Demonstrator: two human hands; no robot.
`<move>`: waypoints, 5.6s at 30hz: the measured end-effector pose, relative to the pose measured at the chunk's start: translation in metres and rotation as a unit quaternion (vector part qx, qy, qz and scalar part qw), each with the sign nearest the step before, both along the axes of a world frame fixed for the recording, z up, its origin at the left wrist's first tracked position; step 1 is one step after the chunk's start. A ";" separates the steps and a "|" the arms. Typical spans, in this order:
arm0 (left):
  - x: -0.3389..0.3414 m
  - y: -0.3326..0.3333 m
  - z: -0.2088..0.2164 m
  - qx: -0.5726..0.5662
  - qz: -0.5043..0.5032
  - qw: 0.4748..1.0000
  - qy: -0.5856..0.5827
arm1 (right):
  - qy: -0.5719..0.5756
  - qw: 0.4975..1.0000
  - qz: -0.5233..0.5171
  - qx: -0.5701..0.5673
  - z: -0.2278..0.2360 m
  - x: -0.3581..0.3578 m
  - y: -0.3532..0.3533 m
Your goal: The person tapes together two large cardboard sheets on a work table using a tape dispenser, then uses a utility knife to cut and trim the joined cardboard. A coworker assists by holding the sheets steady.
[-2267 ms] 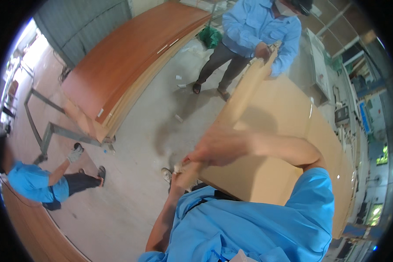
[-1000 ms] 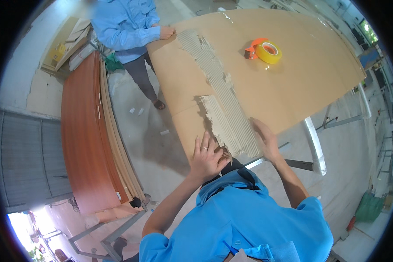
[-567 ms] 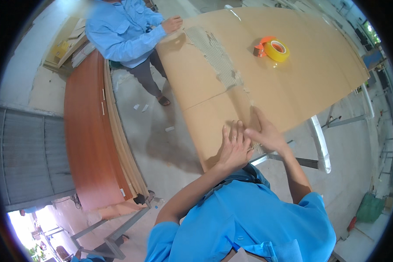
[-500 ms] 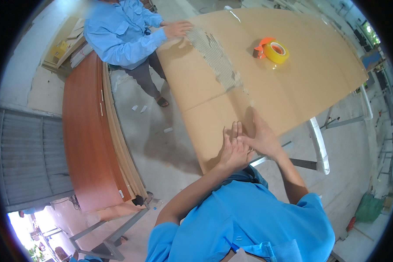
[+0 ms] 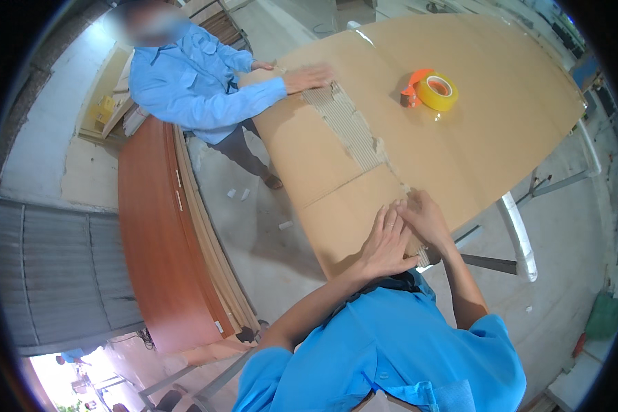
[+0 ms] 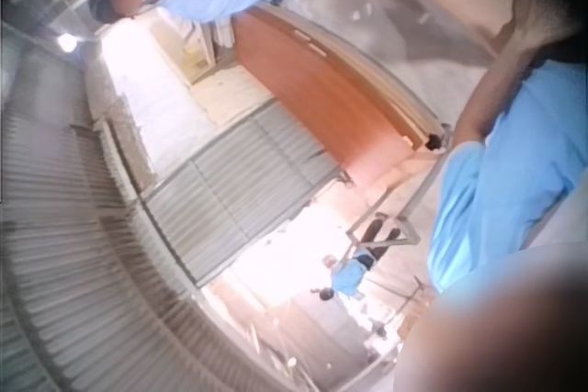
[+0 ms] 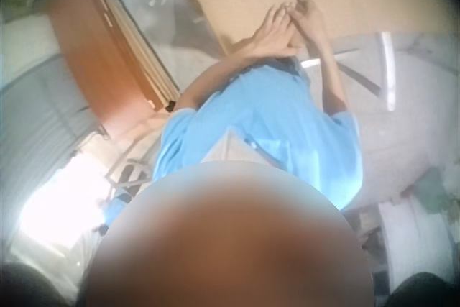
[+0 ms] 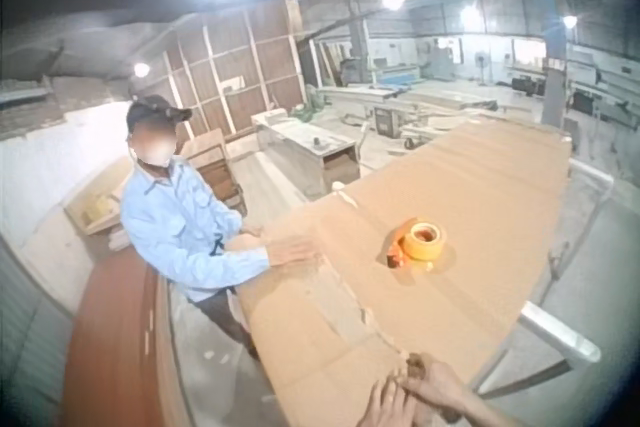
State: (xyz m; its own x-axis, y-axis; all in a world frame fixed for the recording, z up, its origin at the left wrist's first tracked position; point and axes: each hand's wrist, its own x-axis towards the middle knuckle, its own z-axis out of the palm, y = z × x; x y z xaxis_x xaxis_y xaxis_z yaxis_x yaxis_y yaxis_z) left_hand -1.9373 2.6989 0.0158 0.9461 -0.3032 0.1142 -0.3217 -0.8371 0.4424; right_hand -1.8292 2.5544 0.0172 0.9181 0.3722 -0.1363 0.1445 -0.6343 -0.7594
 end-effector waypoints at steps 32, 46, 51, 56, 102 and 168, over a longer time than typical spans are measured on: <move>0.097 0.159 -0.047 0.160 -0.032 0.982 -0.095 | 0.050 0.965 -0.255 -0.037 -0.014 -0.129 -0.052; 0.097 0.155 -0.039 0.129 -0.030 0.986 -0.104 | 0.081 0.725 -0.444 0.520 -0.034 -0.147 0.001; 0.097 0.159 -0.033 0.006 -0.021 0.997 -0.077 | 0.083 0.827 -0.395 0.392 -0.021 -0.155 0.013; 0.091 0.183 -0.030 -0.342 0.152 0.927 -0.030 | -0.208 0.947 -0.158 0.189 0.006 -0.164 0.010; 0.119 0.227 -0.080 -0.038 0.136 0.989 -0.036 | 0.363 0.748 -0.556 0.004 -0.390 -0.590 -0.099; -0.454 0.042 -0.185 -0.398 0.392 0.769 0.310 | 0.323 0.935 -0.141 -0.029 0.053 -0.443 -0.302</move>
